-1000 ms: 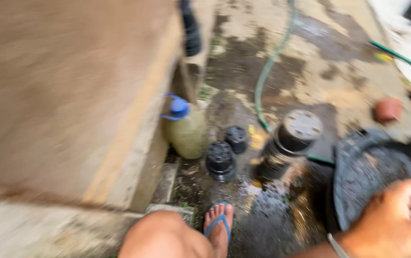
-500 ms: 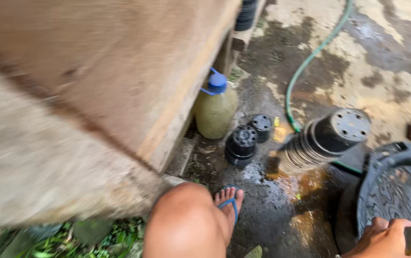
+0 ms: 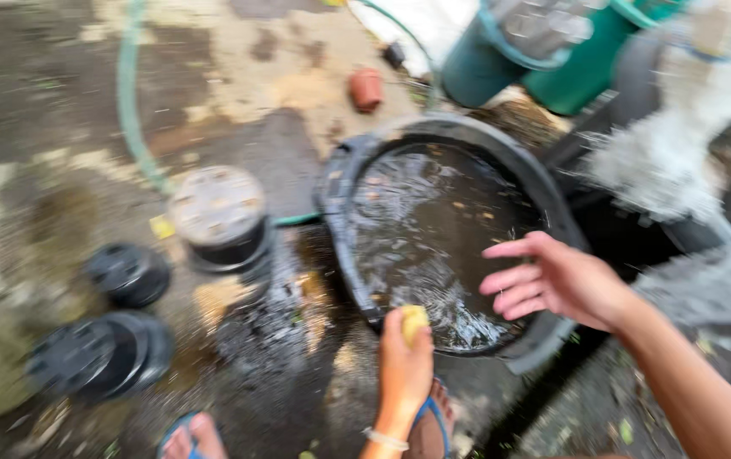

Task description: The person scrubs black plastic plant pots one at a time with a yellow sponge in a large water-filled basin, dips them in the water, and stacks the cleaned pots on the ground beside the basin.

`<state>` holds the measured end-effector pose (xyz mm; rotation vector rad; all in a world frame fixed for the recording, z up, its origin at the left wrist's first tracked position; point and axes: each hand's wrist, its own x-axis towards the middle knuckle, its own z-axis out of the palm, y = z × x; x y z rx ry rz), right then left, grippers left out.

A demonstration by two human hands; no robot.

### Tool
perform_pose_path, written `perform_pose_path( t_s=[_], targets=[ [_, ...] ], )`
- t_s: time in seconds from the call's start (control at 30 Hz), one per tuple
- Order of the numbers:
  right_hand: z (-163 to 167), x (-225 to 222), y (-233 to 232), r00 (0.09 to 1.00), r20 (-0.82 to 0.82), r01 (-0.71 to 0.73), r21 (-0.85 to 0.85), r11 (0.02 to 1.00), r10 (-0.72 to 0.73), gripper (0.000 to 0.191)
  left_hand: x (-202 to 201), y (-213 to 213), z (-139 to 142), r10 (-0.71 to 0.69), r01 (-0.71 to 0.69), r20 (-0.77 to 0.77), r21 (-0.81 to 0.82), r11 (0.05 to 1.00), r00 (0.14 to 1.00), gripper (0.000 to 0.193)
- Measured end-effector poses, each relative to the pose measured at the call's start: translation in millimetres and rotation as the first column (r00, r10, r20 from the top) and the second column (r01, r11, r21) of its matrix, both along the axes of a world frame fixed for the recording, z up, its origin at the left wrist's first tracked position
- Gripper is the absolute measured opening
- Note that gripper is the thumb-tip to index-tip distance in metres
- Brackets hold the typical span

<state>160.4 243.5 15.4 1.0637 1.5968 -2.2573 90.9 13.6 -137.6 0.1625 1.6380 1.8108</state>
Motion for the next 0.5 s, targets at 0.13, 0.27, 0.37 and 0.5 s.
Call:
perform_pose_path(
  t_s=[0.13,0.27,0.37,0.5],
  targets=[
    [-39.6,18.4,-23.8,0.269,0.962,-0.961,0.271,0.053,-0.043,0.065,-13.6,-7.5,-12.3,-0.066,0.067,0.19,-0.001,0.998,0.98,0.038],
    [3.7,-4.4,-50.8,0.863,0.448,-0.501,0.693,0.519,0.234,0.071,-23.6,-21.1,-21.9,-0.036,0.036,0.216,0.004,0.999,0.976,0.037],
    [80.6,-30.7,-88.1,0.924,0.054,-0.212,0.896,0.389,0.379,0.083,-33.7,-29.2,-25.9,0.011,-0.031,0.201,0.099,0.995,0.979,0.035],
    [156.2,-48.7,-155.1,0.756,-0.413,0.198,0.884,0.424,0.508,0.09,-45.7,-39.4,-22.7,0.069,-0.098,0.185,0.15,0.984,0.98,0.032]
  ],
)
